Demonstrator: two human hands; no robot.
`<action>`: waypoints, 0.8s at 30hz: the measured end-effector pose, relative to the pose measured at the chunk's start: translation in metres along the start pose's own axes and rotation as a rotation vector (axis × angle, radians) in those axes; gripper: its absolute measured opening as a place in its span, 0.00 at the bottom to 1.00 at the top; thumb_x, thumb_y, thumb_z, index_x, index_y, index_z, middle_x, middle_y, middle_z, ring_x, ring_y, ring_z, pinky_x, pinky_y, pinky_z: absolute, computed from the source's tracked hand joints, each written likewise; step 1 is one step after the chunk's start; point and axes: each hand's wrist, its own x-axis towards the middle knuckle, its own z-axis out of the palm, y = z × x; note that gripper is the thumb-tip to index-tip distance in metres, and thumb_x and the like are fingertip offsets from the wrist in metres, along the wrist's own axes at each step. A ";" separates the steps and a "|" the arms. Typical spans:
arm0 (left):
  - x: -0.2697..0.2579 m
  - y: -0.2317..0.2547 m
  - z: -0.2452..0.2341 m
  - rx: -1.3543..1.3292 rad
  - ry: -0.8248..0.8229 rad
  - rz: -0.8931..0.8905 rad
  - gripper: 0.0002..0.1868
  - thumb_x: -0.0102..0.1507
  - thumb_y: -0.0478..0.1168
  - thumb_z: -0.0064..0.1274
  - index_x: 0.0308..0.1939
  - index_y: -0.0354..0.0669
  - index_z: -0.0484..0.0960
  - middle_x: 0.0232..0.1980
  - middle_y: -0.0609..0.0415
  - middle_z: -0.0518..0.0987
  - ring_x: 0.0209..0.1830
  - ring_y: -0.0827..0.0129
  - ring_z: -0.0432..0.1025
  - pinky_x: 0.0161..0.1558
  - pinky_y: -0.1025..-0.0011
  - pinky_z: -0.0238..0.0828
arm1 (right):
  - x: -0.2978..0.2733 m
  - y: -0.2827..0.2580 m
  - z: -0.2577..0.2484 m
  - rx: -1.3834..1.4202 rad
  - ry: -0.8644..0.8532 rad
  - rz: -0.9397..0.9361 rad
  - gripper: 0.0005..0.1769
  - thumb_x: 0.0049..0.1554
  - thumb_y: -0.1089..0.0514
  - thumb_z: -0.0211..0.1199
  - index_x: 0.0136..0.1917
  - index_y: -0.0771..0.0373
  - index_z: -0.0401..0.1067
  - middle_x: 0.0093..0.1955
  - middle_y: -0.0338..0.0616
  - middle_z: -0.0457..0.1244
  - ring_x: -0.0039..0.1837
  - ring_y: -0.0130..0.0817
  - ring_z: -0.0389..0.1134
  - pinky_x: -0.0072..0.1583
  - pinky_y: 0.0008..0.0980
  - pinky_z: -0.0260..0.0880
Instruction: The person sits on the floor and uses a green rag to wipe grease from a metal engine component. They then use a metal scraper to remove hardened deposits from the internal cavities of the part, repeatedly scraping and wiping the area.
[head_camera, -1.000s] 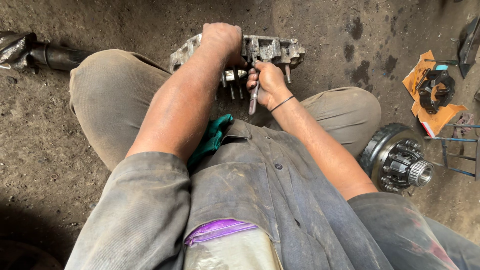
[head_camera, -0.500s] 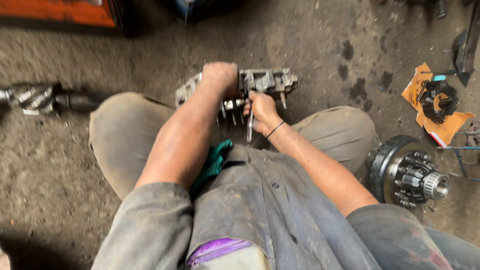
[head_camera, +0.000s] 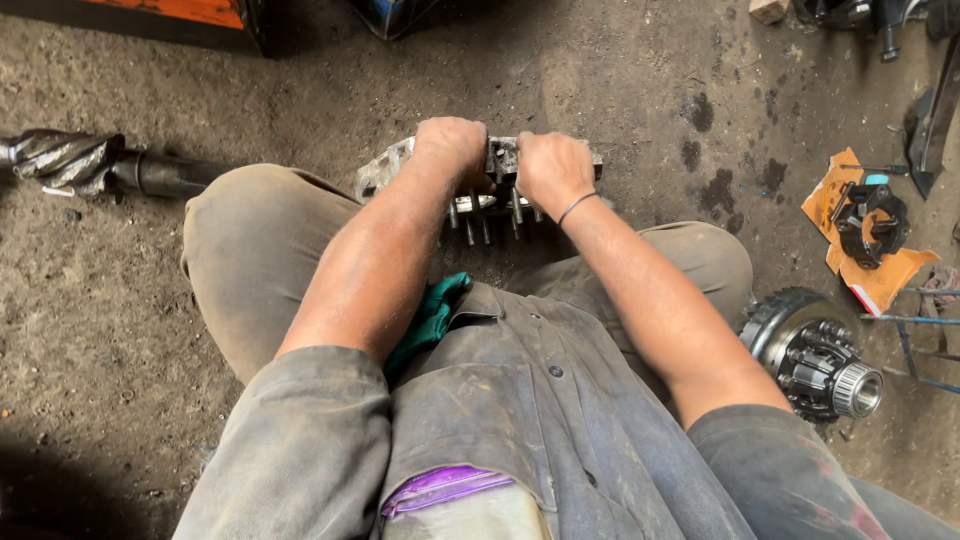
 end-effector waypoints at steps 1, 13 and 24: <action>-0.001 0.000 0.000 -0.001 -0.002 0.000 0.31 0.53 0.62 0.71 0.51 0.47 0.87 0.52 0.49 0.85 0.54 0.58 0.80 0.55 0.61 0.76 | 0.003 0.000 -0.001 -0.015 0.026 -0.014 0.07 0.56 0.61 0.57 0.45 0.61 0.76 0.38 0.55 0.70 0.43 0.54 0.73 0.45 0.50 0.74; -0.001 -0.002 0.000 -0.042 0.099 -0.005 0.35 0.53 0.63 0.72 0.53 0.45 0.83 0.51 0.48 0.84 0.55 0.56 0.77 0.56 0.56 0.72 | -0.003 0.004 0.005 -0.122 -0.110 -0.067 0.10 0.53 0.57 0.60 0.42 0.58 0.81 0.42 0.55 0.71 0.46 0.52 0.75 0.47 0.46 0.75; 0.003 -0.001 -0.004 -0.009 0.011 -0.013 0.35 0.53 0.65 0.70 0.53 0.45 0.83 0.51 0.50 0.85 0.54 0.58 0.79 0.56 0.58 0.74 | -0.007 -0.007 -0.021 -0.052 -0.126 -0.019 0.10 0.55 0.54 0.60 0.43 0.57 0.80 0.41 0.56 0.71 0.45 0.53 0.74 0.47 0.48 0.75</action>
